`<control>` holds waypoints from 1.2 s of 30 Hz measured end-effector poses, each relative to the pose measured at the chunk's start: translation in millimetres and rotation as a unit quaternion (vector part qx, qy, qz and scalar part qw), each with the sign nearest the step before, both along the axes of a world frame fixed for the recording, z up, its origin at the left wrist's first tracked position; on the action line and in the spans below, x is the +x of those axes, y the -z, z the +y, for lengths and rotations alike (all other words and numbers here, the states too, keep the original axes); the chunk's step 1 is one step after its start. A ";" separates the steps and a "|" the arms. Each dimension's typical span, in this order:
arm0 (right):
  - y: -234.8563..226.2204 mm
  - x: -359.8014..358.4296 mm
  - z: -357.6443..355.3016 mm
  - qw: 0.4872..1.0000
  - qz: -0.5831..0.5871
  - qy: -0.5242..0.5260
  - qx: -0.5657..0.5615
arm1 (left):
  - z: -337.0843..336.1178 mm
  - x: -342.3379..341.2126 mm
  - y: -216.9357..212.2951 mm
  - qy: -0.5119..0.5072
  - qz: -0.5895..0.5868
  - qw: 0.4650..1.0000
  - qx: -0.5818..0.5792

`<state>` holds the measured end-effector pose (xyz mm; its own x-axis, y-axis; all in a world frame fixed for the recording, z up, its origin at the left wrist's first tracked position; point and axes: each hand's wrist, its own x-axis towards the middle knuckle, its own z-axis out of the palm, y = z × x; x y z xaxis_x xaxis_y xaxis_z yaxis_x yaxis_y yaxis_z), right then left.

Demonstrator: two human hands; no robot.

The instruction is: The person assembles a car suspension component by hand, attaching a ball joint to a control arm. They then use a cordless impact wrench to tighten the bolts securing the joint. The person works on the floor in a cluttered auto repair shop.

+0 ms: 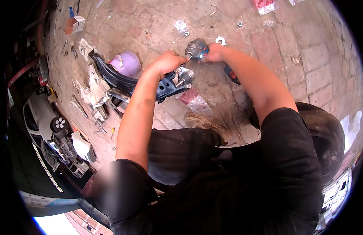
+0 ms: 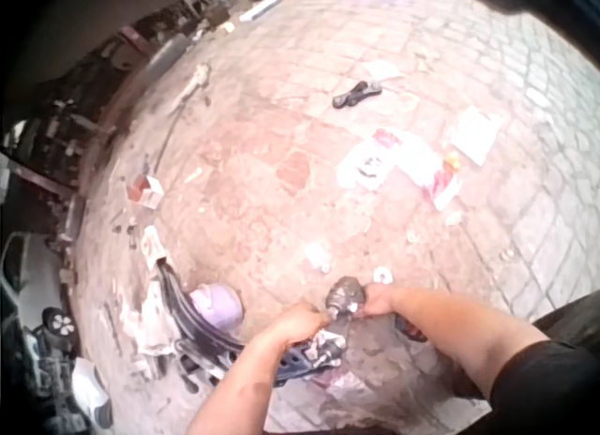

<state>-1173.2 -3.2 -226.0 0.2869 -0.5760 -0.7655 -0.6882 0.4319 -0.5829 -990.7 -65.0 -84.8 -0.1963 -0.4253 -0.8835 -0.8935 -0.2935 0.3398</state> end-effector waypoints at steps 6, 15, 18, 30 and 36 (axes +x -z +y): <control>-11.4 -1.0 -4.6 1.000 0.010 -0.013 -0.018 | 5.3 5.8 -5.5 0.012 -0.010 0.997 -0.069; -20.9 4.2 -2.7 0.999 0.043 -0.004 -0.021 | 108.1 16.9 -63.7 -0.170 0.073 0.874 -0.448; -12.3 4.1 -3.4 0.999 0.029 -0.022 -0.013 | 144.7 24.0 -75.3 -0.438 0.138 0.833 -0.309; -11.2 9.3 -1.9 0.999 0.030 -0.017 -0.024 | 152.2 49.0 -24.1 -0.666 0.039 0.735 -0.124; -5.7 16.8 11.3 0.985 0.019 0.001 -0.171 | 131.8 72.0 -8.7 -0.794 0.269 0.543 -0.037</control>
